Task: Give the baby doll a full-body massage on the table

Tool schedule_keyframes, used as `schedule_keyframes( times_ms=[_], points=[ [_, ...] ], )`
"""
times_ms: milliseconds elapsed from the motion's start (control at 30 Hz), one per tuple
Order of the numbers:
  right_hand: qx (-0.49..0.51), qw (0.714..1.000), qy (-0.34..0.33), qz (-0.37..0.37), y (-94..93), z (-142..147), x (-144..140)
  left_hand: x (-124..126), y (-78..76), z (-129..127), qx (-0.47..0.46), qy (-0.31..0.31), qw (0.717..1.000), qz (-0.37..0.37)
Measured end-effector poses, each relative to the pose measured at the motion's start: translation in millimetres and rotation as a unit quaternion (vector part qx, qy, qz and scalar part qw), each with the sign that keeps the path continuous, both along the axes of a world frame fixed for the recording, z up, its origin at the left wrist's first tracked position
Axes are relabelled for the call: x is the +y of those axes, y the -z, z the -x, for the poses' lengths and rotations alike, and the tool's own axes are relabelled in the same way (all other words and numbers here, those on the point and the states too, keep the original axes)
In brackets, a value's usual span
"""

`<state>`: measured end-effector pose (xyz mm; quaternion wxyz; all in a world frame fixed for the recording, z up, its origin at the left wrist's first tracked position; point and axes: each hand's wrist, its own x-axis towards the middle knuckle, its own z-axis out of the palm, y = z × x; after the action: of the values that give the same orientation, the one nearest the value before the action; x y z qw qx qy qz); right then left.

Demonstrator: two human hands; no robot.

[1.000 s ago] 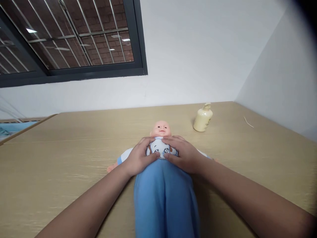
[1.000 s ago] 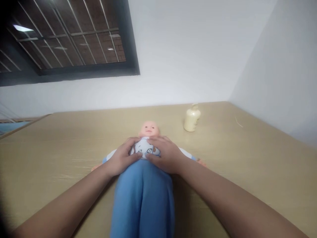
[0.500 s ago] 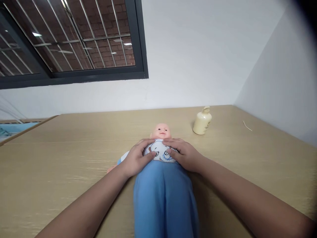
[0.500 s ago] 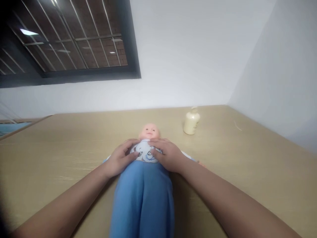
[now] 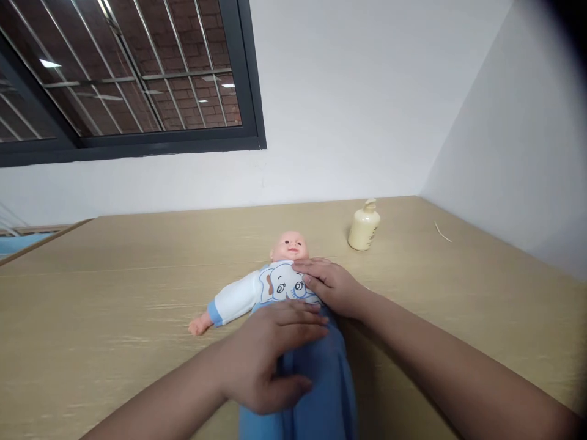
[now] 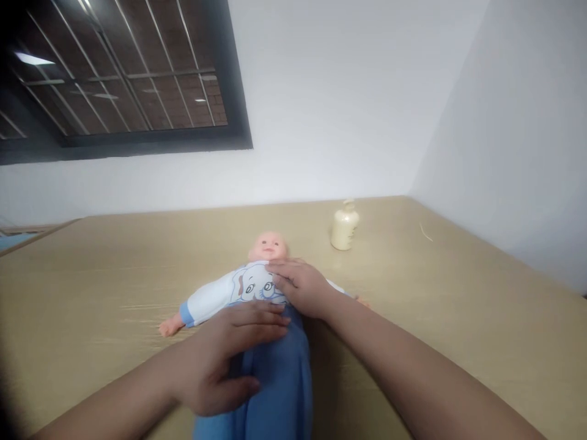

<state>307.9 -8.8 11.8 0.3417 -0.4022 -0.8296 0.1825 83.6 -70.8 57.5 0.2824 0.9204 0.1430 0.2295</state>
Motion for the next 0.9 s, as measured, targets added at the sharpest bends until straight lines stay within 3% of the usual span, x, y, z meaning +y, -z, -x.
schedule_keyframes(
  times_ms=[133,233,400,600,767,900],
  points=[
    [0.003,1.000,-0.004,0.000,0.1,0,0,12,1.6,2,0.072,-0.044,0.995,-0.055],
    [0.003,1.000,-0.006,0.000,0.6,-1,0,24,4.8,9,0.075,-0.078,0.992,-0.063],
    [0.008,1.000,-0.009,-0.004,1.7,-2,1,57,25.4,27,0.023,-0.141,0.989,-0.025],
    [0.002,1.000,0.008,0.007,3.7,-3,0,79,47.7,35,-0.053,-0.277,0.959,0.042],
    [-0.029,0.998,0.012,-0.052,-0.8,-1,-4,78,46.9,33,-0.051,-0.283,0.957,0.038],
    [-0.059,0.988,-0.032,-0.136,-19.9,11,-28,77,47.2,33,-0.057,-0.286,0.956,0.037]
  ],
)
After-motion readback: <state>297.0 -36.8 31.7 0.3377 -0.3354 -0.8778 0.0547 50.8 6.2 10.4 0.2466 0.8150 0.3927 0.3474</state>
